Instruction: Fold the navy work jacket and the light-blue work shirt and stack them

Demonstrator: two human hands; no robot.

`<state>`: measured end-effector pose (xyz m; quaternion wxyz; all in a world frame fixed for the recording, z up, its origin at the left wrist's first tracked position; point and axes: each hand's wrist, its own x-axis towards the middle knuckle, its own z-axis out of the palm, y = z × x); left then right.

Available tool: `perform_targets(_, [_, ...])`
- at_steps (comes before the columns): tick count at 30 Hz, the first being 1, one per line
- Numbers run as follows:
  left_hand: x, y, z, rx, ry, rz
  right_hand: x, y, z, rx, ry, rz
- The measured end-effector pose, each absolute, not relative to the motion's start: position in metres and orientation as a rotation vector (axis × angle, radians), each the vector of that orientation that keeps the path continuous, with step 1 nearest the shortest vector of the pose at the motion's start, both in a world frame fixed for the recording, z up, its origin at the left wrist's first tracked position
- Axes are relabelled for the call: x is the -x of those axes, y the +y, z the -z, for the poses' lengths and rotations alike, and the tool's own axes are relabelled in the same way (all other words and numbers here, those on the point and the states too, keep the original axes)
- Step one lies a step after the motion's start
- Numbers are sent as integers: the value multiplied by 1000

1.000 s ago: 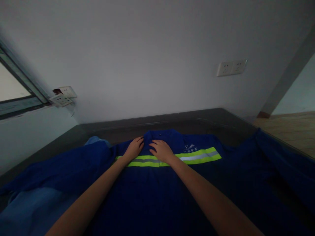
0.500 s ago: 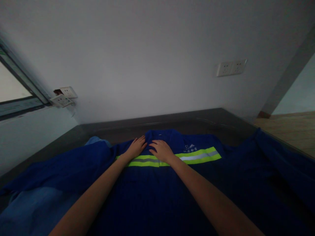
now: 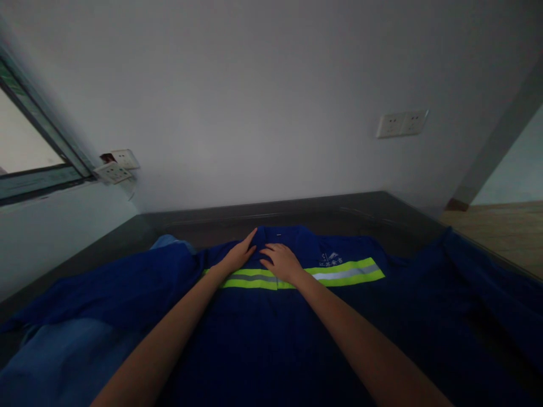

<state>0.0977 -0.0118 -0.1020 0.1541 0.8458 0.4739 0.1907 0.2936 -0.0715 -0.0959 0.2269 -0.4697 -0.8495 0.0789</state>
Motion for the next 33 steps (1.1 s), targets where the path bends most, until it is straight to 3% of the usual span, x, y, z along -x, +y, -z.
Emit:
perform_targets(4, [-101,-11,101,-2542,1376,-449,-294,-72,95,1284,-2331,-211])
perform_targets(10, [-101,-10,106,-2582,1337,-643,-295,-74,91,1259,-2300,-222])
perform_targets(17, [-105,-10,107,-2659,1353,-326,-291,-78,92,1156,-2343,-148])
perform_targets(24, [-80,-20,91,-2336,1589,-882,-292,-76,93,1205,-2436,-174])
perform_targets(30, [-27,-67,88,-2633,1730,-195,-290,-75,96,1204,-2430,-143])
perform_targets(33, [-21,-88,96,-2665,1733,-124,-290,-78,93,1155,-2420,-98])
